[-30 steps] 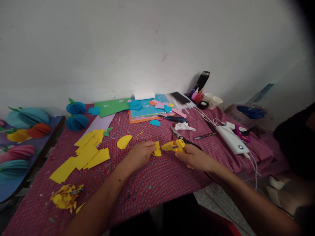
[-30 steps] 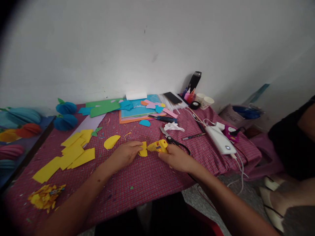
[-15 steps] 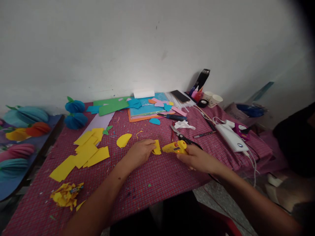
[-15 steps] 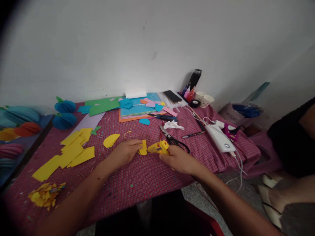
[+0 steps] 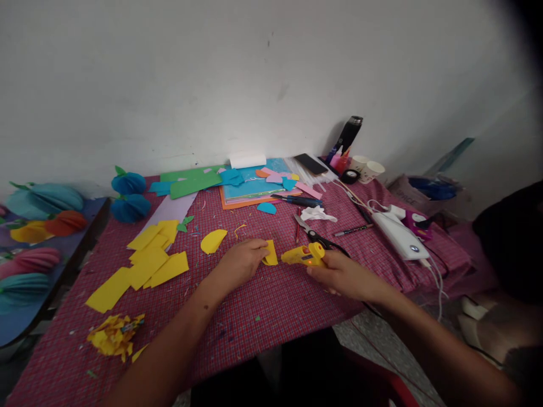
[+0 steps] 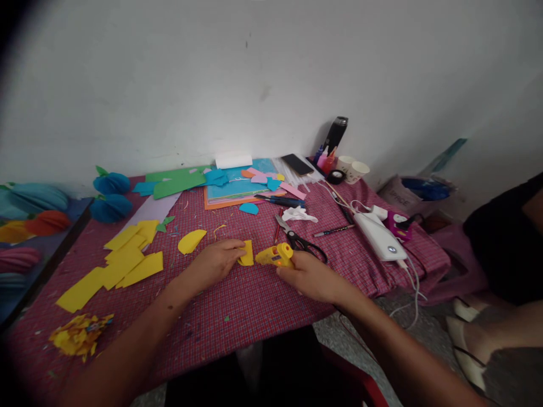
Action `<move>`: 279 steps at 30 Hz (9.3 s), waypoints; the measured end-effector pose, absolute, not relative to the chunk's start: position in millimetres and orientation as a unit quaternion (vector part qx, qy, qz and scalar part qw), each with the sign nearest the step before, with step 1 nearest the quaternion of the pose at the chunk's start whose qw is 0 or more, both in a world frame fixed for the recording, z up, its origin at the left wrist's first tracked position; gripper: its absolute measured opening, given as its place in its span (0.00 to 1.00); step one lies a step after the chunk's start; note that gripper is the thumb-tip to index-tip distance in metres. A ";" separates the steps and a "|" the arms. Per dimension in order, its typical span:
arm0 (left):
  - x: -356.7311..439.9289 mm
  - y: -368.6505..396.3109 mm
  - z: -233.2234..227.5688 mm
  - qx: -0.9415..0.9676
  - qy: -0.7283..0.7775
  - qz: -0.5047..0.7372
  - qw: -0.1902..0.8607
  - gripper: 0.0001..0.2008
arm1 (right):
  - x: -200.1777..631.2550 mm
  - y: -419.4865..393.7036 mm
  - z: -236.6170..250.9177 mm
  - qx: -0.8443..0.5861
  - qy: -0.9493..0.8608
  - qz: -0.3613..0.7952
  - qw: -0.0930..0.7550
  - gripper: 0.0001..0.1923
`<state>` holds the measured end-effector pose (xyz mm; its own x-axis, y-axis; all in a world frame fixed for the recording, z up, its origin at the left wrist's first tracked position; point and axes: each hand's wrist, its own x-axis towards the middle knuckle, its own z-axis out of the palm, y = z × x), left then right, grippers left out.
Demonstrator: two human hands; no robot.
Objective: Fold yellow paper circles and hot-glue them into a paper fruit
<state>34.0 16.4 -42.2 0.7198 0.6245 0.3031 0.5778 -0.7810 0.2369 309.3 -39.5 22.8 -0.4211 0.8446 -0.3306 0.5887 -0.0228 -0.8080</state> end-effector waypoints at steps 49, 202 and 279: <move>31.6 14.0 -39.3 0.919 0.320 0.225 0.046 0.14 | 313.9 -47.0 9.9 -0.556 -0.482 0.593 0.328 0.21; 66.3 5.1 -25.1 0.533 0.559 0.341 0.537 0.09 | 240.4 -58.8 -21.4 -0.470 -0.856 0.102 0.192 0.23; 45.8 -1.7 -21.4 0.860 0.469 0.190 0.065 0.20 | 248.4 -67.9 -34.3 -0.439 -0.861 0.083 0.243 0.06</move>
